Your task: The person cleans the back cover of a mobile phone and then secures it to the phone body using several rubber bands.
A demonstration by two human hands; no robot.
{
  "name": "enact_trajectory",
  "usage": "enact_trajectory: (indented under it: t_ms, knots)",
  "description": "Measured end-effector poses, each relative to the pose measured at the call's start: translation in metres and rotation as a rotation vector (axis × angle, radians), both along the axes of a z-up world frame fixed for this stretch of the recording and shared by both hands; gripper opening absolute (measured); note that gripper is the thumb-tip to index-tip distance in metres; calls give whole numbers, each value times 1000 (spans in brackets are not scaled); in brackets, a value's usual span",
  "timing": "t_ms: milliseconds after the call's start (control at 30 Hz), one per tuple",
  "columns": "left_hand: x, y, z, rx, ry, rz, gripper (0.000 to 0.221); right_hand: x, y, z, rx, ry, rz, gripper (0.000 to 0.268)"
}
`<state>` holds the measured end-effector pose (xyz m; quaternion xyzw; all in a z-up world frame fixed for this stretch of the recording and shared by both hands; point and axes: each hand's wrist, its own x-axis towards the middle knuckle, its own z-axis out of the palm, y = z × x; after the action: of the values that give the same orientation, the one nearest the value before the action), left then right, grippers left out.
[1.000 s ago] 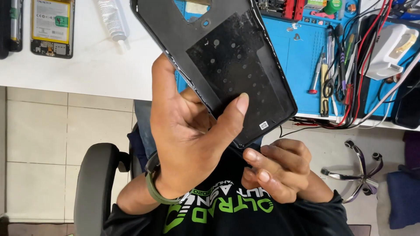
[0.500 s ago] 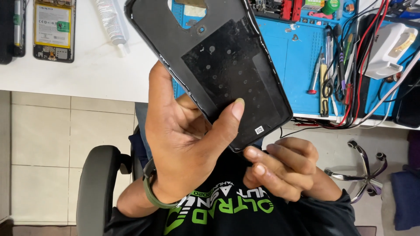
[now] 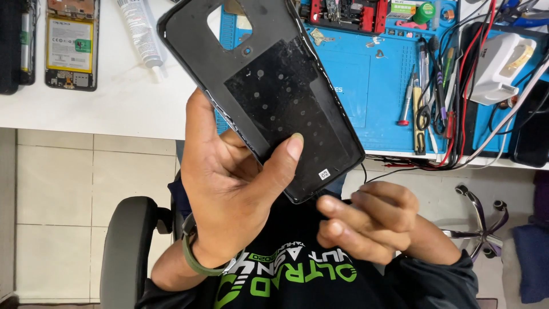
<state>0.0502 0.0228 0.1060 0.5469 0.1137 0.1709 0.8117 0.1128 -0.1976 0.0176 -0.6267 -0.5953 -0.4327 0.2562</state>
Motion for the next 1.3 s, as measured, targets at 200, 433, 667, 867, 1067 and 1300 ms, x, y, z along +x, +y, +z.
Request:
enact_trajectory:
  t_ms: [200,433,667,867,1067,1300]
  knots:
    - [-3,4,-1,37,33,3,62,4,-13,10,-71,33,-50,23]
    - [-4,7,-2,116,22,-2,57,8,-6,9,-156,-19,41,34]
    - [-5,8,-5,94,25,11,62,9,-1,9,-78,9,16,28]
    - [-7,15,-7,144,21,-7,65,13,-11,10,-77,26,-19,33]
    - [-8,20,-4,140,43,-34,66,15,-20,12,-102,31,7,32]
    - [-11,24,-4,122,46,-65,82,16,-18,19,-186,59,35,32]
